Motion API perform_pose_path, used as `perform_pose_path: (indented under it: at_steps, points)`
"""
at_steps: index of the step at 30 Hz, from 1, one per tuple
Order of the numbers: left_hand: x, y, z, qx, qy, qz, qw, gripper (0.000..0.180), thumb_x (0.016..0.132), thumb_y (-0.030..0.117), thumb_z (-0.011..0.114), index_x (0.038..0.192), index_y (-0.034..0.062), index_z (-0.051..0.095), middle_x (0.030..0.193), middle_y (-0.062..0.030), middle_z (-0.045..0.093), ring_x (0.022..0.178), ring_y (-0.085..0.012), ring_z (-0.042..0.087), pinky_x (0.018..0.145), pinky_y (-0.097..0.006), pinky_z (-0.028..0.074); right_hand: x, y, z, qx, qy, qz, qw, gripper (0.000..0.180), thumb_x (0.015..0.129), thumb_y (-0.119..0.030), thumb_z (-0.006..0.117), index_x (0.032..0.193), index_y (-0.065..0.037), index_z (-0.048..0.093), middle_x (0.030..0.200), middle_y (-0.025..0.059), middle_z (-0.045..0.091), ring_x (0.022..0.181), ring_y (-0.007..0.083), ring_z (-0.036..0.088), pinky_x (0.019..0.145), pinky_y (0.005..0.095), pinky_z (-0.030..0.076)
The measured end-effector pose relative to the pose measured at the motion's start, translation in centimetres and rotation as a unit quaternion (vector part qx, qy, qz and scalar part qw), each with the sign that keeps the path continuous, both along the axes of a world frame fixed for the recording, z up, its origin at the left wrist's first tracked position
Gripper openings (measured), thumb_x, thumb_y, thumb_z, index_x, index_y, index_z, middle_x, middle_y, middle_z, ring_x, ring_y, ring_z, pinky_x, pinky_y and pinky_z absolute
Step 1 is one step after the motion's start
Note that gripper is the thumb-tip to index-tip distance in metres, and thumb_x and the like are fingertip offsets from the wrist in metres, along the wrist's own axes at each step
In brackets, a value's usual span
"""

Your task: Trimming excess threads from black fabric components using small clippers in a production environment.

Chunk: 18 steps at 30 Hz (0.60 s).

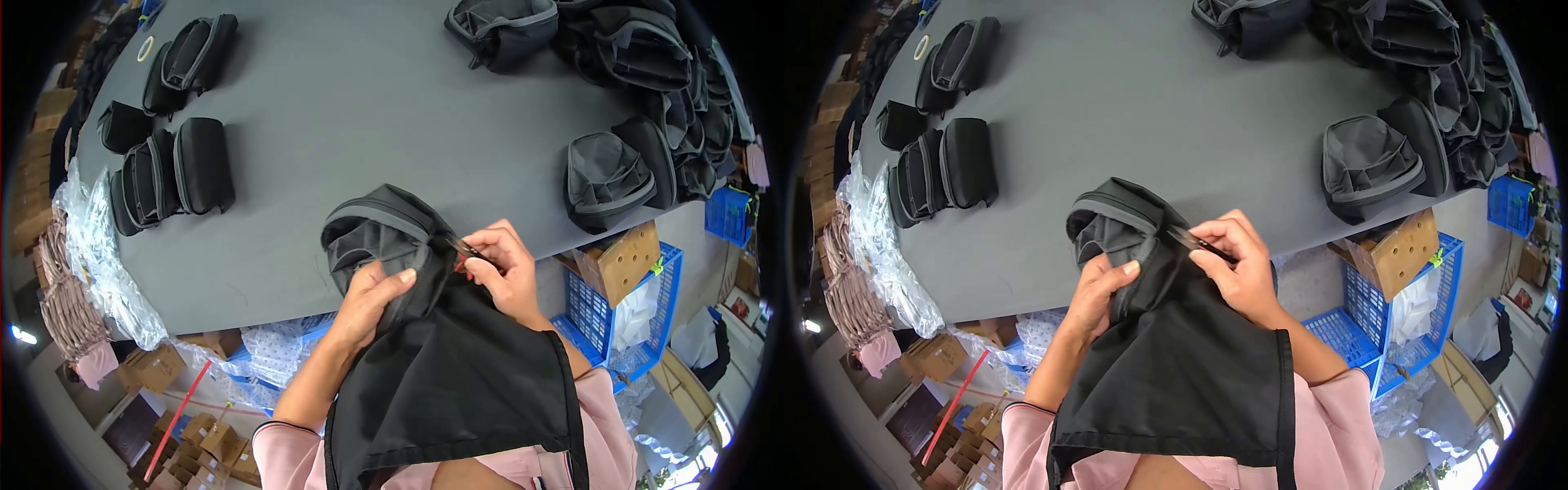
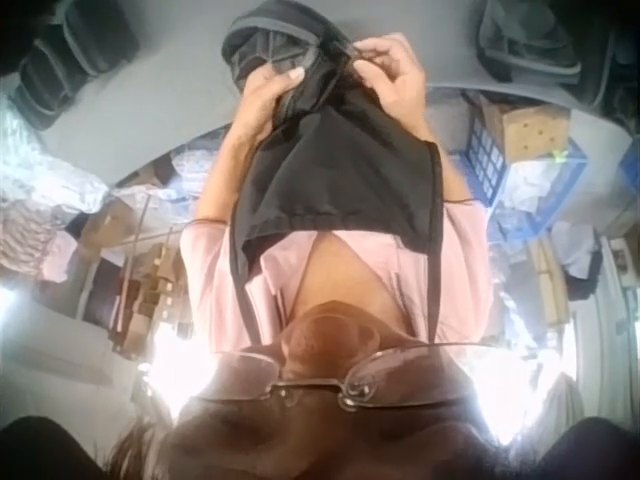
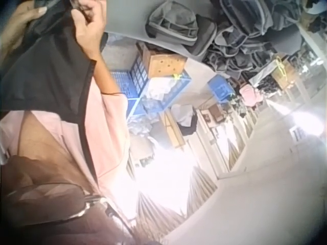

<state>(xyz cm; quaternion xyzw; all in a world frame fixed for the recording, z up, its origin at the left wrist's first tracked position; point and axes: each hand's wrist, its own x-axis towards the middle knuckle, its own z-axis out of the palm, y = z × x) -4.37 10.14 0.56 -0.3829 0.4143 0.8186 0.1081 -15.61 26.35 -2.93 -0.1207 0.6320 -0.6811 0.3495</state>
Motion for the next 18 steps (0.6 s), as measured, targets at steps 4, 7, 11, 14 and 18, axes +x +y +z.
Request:
perform_pose_path:
  at_steps: [4, 7, 11, 14, 18]
  points:
    - [0.5, 0.3, -0.6, 0.056, 0.027, 0.061, 0.996, 0.025, 0.086, 0.016, 0.058, 0.102, -0.0039, 0.057, 0.094, -0.0059, 0.063, 0.081, -0.0093, 0.059, 0.072, -0.023, 0.047, -0.3, 0.1, 1.5, 0.109, 0.097, 0.086, 0.986, 0.017, 0.075, -0.002, 0.066, 0.092, -0.001, 0.061, 0.084, 0.0041, 0.048, 0.073, 0.0120, 0.052, 0.068, 0.0236, 0.041]
    - [0.3, 0.3, -0.5, 0.043, 0.024, 0.052, 0.997, 0.025, 0.086, 0.015, 0.058, 0.102, -0.0038, 0.057, 0.093, -0.0053, 0.062, 0.080, -0.0088, 0.058, 0.071, -0.023, 0.047, -0.6, -0.5, 1.6, 0.097, 0.115, 0.106, 0.983, 0.018, 0.075, -0.003, 0.066, 0.092, -0.001, 0.061, 0.083, 0.0045, 0.049, 0.073, 0.0126, 0.053, 0.066, 0.0241, 0.042]
    - [0.2, 0.6, -0.2, 0.037, 0.019, 0.054, 0.998, 0.025, 0.086, 0.016, 0.059, 0.101, -0.0038, 0.056, 0.092, -0.0041, 0.061, 0.079, -0.0072, 0.056, 0.071, -0.023, 0.046, -0.8, -0.9, 1.2, 0.039, 0.134, 0.111, 0.984, 0.019, 0.075, -0.003, 0.067, 0.092, -0.001, 0.061, 0.083, 0.0058, 0.050, 0.074, 0.0136, 0.054, 0.063, 0.0254, 0.043]
    - [0.8, 0.5, -0.8, 0.023, 0.019, 0.038, 0.999, 0.025, 0.086, 0.017, 0.059, 0.101, -0.0033, 0.056, 0.092, -0.0032, 0.060, 0.081, -0.0064, 0.055, 0.071, -0.022, 0.045, -1.3, -0.9, 1.8, 0.045, 0.147, 0.131, 0.979, 0.019, 0.075, -0.001, 0.067, 0.093, 0.000, 0.062, 0.087, 0.0046, 0.050, 0.073, 0.0103, 0.052, 0.062, 0.0230, 0.042]
    - [0.6, 0.7, -0.6, 0.015, 0.016, 0.033, 0.999, 0.023, 0.085, 0.018, 0.060, 0.097, -0.0020, 0.055, 0.089, -0.0019, 0.058, 0.080, -0.0057, 0.053, 0.071, -0.022, 0.044, -2.2, -1.0, 2.9, 0.111, 0.282, 0.174, 0.937, 0.020, 0.071, -0.005, 0.070, 0.089, -0.003, 0.063, 0.079, 0.0042, 0.052, 0.065, 0.0154, 0.054, 0.058, 0.0270, 0.042]
